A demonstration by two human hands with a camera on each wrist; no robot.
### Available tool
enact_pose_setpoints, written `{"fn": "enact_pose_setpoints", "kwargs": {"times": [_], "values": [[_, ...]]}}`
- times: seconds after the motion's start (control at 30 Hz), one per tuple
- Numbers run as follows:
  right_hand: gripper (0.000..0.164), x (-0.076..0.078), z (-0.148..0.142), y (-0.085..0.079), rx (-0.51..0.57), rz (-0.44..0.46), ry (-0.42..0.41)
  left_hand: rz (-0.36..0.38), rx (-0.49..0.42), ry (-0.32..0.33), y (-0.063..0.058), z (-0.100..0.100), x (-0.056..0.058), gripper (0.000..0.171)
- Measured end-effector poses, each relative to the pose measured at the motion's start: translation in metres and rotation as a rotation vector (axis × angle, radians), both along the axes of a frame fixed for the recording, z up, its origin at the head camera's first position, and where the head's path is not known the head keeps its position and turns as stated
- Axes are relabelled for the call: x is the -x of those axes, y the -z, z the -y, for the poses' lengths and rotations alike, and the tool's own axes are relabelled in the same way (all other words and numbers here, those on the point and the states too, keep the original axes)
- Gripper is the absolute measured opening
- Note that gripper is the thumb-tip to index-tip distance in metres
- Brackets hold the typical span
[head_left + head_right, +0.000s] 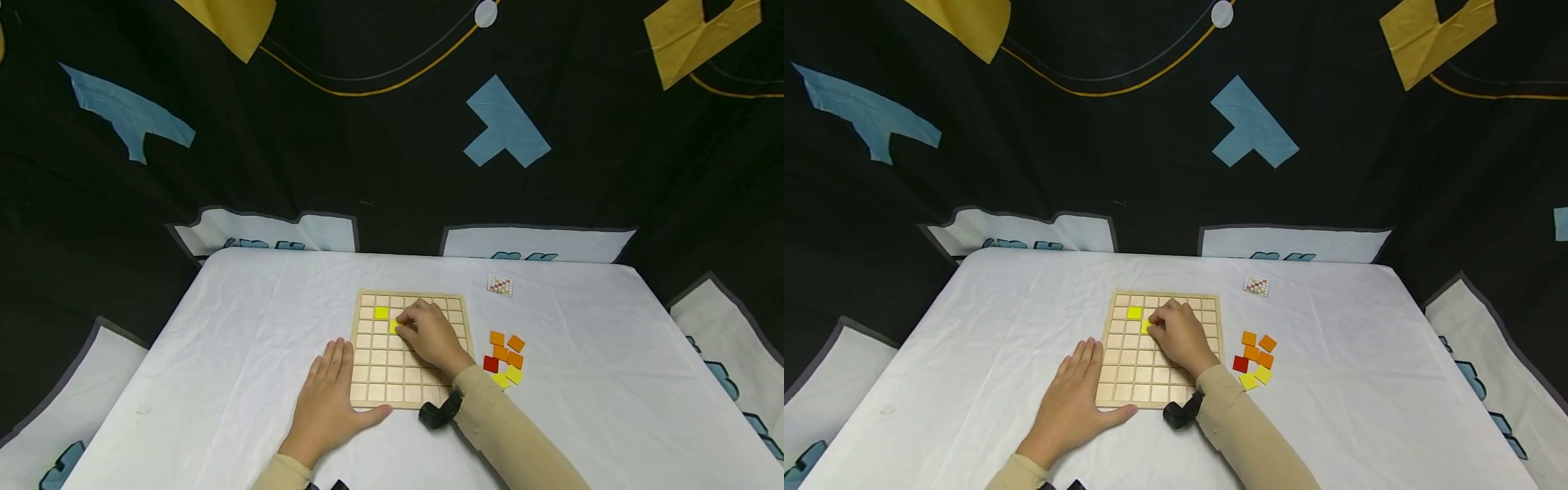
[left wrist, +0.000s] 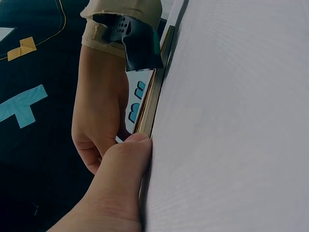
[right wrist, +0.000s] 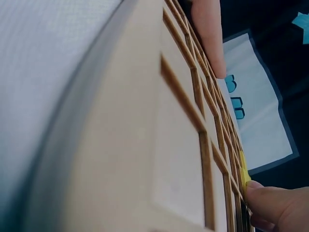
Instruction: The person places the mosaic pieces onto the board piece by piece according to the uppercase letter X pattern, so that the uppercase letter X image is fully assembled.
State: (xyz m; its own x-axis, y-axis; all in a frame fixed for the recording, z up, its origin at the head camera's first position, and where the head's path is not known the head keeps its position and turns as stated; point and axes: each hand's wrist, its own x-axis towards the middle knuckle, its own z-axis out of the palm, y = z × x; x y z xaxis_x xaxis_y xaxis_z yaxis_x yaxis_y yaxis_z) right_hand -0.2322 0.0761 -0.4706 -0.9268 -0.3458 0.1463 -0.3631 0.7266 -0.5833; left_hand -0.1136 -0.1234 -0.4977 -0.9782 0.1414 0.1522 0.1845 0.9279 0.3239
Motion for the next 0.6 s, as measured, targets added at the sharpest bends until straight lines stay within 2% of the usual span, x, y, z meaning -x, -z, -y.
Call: {"fn": "enact_pose_setpoints", "kwargs": {"times": [0.17, 0.33, 0.47, 0.6], "values": [[0.014, -0.003, -0.004, -0.001, -0.045, -0.005, -0.032, 0.000, 0.005, -0.001, 0.000, 0.000, 0.000, 0.128], [0.014, -0.010, -0.013, -0.001, -0.017, 0.005, -0.051, 0.000, 0.008, -0.001, 0.000, 0.000, 0.000, 0.128], [0.018, -0.020, -0.028, -0.001, 0.005, -0.008, -0.036, 0.003, 0.013, -0.002, -0.001, -0.001, 0.000, 0.128], [0.019, -0.031, -0.054, -0.003, -0.042, -0.037, 0.001, 0.004, 0.009, -0.002, -0.001, -0.001, -0.001, 0.128]]}}
